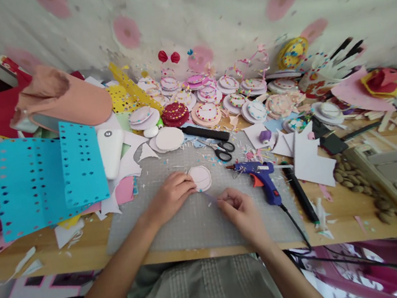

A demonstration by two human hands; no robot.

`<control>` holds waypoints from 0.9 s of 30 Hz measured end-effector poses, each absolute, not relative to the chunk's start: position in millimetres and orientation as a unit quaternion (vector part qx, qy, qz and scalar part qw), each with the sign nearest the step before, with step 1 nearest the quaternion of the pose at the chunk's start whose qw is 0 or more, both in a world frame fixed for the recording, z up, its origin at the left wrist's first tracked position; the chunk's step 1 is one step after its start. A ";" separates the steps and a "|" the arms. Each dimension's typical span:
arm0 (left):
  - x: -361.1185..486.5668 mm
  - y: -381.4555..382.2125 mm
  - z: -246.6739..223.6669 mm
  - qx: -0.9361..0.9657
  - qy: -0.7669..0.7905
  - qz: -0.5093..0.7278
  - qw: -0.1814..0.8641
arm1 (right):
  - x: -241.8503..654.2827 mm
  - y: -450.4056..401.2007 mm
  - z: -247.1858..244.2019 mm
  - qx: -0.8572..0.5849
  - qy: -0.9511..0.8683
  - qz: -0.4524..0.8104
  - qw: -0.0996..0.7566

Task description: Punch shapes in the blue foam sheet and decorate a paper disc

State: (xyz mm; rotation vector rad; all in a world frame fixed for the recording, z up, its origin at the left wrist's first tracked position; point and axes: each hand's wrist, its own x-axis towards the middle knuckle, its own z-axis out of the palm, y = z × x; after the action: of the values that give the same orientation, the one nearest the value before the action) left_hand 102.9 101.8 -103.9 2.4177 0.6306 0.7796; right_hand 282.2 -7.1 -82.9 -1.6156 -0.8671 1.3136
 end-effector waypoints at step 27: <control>107.4 98.9 -101.6 0.886 0.246 0.290 0.265 | 284.5 -7.7 -88.5 -0.654 -0.326 0.536 0.421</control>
State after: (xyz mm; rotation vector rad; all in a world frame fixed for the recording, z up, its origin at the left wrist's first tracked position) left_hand 107.4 98.9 -101.6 2.3951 0.6644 0.7832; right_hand 284.5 -7.7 -88.5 -1.6393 -0.8174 1.3434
